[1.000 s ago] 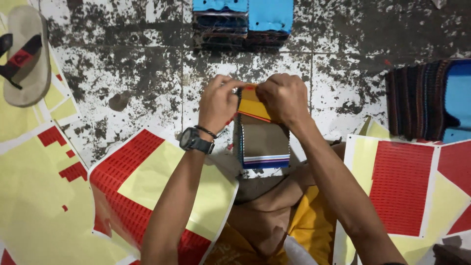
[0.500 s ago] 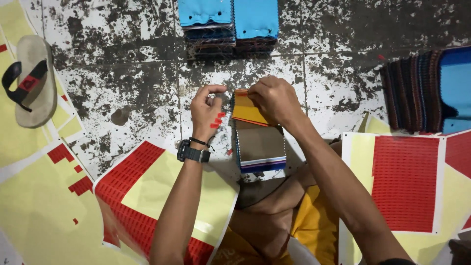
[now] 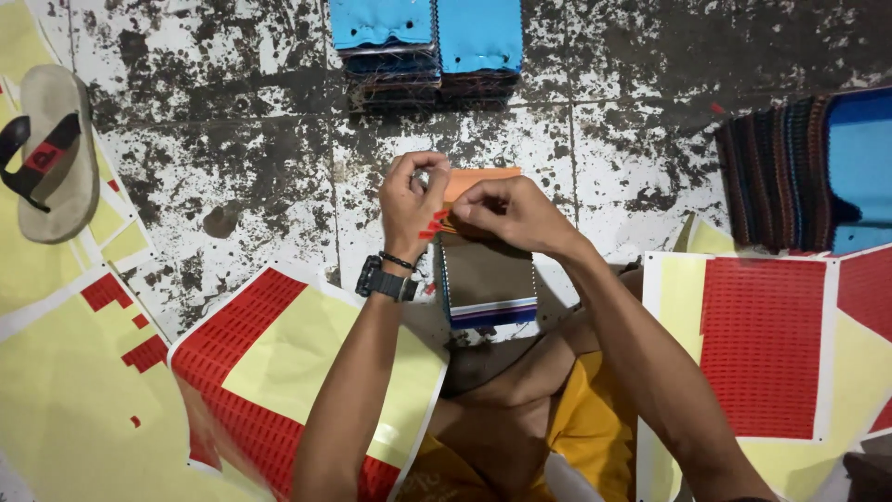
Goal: The person sits on the floor and assembles notebooks by hand. They peel red adhesive strips from a yellow backing sheet and apply them to the spine of stacked blue, purple, and brown notebook covers, pressing them down to secure the binding.
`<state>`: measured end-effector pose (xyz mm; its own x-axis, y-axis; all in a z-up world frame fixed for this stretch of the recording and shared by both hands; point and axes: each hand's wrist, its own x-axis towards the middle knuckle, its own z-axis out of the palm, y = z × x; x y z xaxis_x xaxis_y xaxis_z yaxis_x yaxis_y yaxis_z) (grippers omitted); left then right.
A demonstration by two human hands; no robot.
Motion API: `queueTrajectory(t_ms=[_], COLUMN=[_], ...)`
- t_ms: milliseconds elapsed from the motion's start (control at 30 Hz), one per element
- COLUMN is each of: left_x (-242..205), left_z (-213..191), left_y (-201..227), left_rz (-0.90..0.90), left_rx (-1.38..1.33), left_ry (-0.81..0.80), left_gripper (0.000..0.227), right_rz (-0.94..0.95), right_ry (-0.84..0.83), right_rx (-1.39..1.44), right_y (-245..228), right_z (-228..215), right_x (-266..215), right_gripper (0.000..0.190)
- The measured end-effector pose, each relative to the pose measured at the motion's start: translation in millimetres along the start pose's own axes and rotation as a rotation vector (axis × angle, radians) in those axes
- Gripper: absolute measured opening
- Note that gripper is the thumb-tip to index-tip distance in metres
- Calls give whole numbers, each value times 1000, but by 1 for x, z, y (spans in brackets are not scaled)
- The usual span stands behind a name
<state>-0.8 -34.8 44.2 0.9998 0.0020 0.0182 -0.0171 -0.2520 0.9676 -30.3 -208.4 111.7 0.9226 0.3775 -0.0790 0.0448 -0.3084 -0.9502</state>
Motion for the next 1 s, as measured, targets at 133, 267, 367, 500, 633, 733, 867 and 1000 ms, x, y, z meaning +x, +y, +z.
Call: queueTrajectory(t_ms=[133,267,367,500,633,733,867,1000], left_x=[1,3,2,2,1,3,-1,-2], left_z=[6,1,-11,-25,-31,-28,-28,-28], left_y=[1,-4,-3,-19,-38,-49,-27,-19], left_rz=[27,106,175,325,481,677,778,807], left_rx=[-12,163,298,392,467,656,920,1004], left_ry=[-20,90,175,126,45,-9,-16,-22], left_gripper=[12,11,14,14,17,19,23,28], right_rz=[61,70,77,129,149,157,203,82], right_ry=[-21,-23,20,50,34,64,109,167], right_rx=[17,-24,-115,-183,-240,-378,-443,-733], right_y=[2,18,35,36,51,72,56,41], right_z=[0,-1,-3,-3,1,7,14,9], right_x=[3,4,5,24,36,40,33,29], right_gripper=[13,11,11,10,11,11,15,28])
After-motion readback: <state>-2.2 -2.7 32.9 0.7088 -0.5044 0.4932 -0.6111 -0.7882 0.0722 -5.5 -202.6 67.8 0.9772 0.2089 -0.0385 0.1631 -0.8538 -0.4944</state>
